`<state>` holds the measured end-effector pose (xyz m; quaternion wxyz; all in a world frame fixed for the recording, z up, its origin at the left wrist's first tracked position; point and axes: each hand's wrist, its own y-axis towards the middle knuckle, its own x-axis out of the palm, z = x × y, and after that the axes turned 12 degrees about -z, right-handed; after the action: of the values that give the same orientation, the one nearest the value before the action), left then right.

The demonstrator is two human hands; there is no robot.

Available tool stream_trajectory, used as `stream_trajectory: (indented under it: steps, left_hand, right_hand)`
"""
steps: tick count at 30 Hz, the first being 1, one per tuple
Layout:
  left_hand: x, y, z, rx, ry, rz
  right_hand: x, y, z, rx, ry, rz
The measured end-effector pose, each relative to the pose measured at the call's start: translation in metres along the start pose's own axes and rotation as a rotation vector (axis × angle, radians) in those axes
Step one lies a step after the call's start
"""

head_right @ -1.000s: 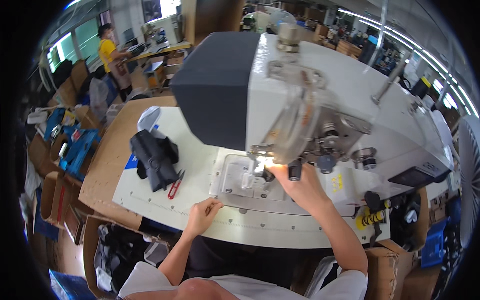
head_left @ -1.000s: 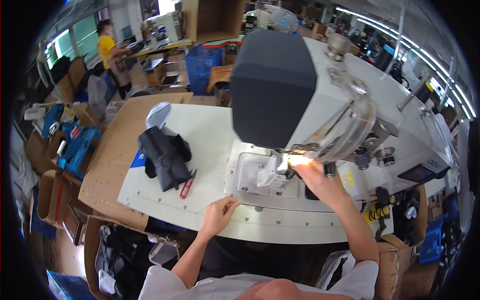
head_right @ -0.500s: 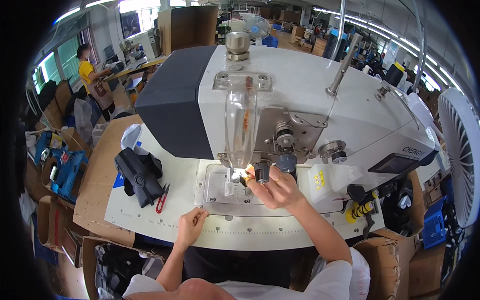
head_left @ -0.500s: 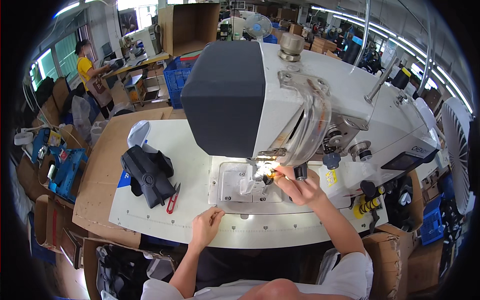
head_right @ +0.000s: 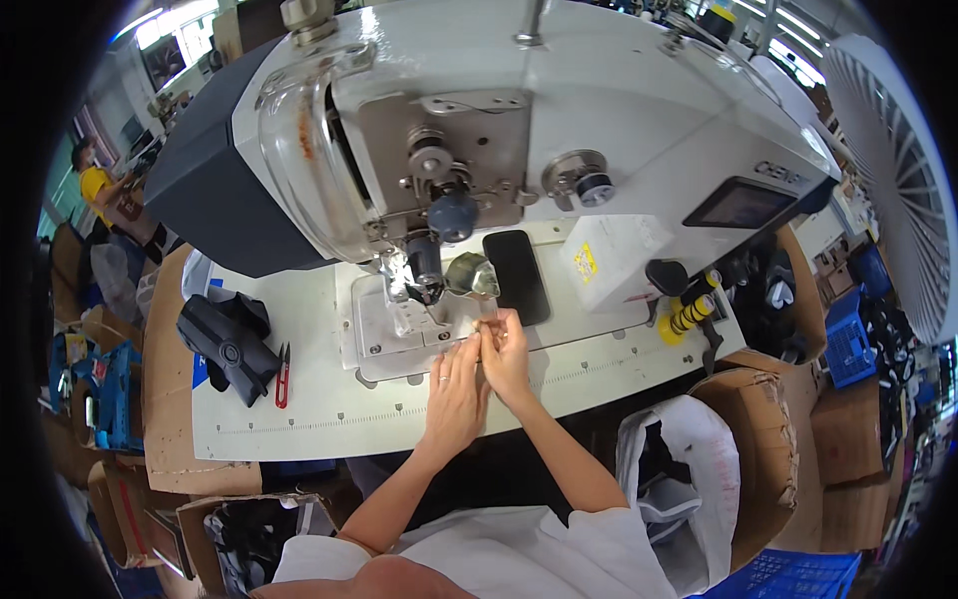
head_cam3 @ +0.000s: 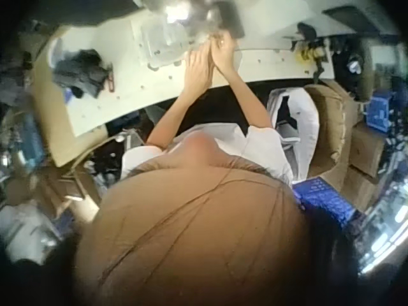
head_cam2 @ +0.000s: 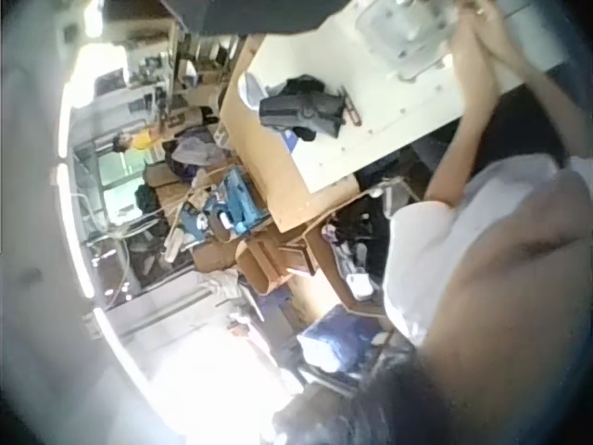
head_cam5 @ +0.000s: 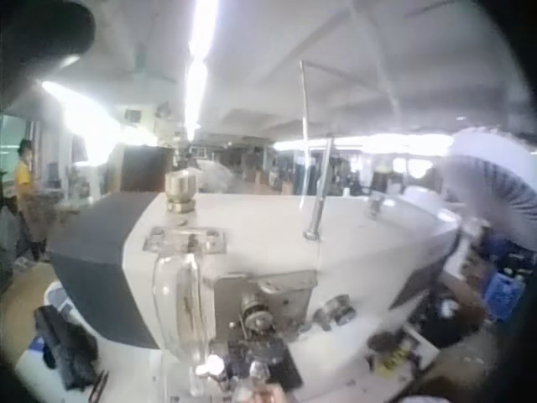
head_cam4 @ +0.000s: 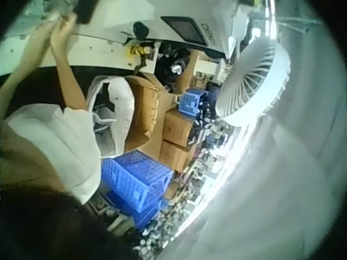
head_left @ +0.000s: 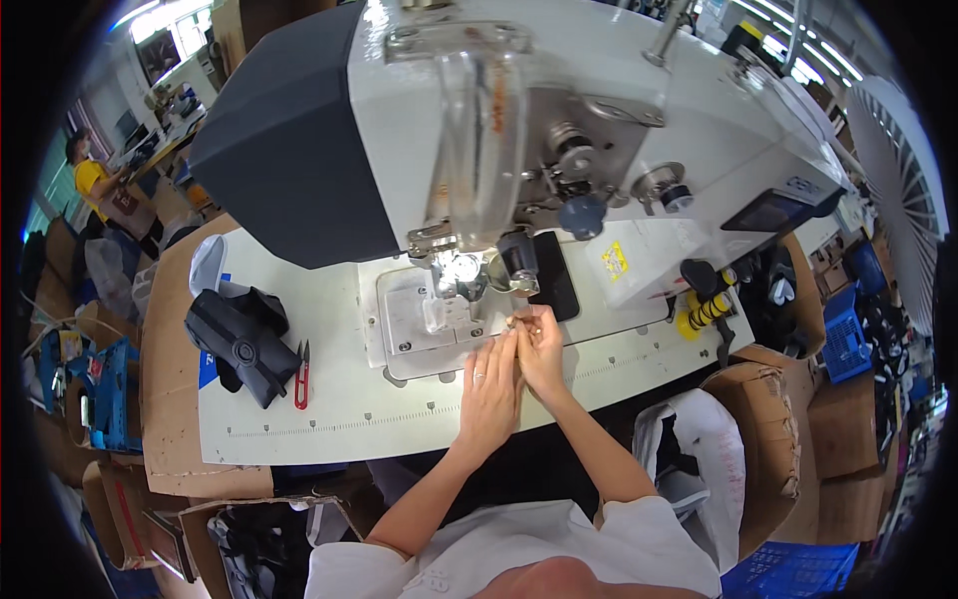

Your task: The person stitches shoe fabric components using a sewing machine, trims loose threads with thread snips, loads thread into a bobbin, and places finished pieces into a storage bag.

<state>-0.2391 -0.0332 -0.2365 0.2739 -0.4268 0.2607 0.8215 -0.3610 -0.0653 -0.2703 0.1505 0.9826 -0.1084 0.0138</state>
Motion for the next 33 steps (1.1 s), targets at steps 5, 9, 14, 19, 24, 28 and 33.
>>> stream_trajectory:
  steps: [5,9,14,19,24,28,33]
  left_hand:
    - [0.009,0.004,-0.003,0.015,-0.144,0.177]
    - [-0.003,-0.016,-0.037,0.029,-0.172,0.144]
    - [-0.022,-0.025,-0.039,-0.024,-0.197,0.211]
    - [-0.02,-0.033,-0.041,-0.083,-0.16,0.25]
    - [-0.019,-0.03,-0.035,-0.069,-0.204,0.255]
    - [-0.012,-0.024,-0.038,0.087,-0.299,0.155]
    - [-0.019,-0.012,-0.024,0.063,-0.282,0.208]
  right_hand:
    - [0.003,-0.006,-0.005,0.006,-0.068,0.04]
    - [-0.002,-0.038,-0.026,-0.032,-0.701,-0.036]
    - [-0.009,-0.032,-0.04,-0.15,-0.724,-0.078]
    - [-0.018,0.005,-0.148,-0.488,-0.52,0.196]
    - [-0.039,0.05,-0.248,-0.893,-1.028,0.371]
    - [-0.049,0.06,-0.259,-1.035,-1.111,0.278]
    - [-0.052,0.041,-0.283,-0.95,-1.151,0.209]
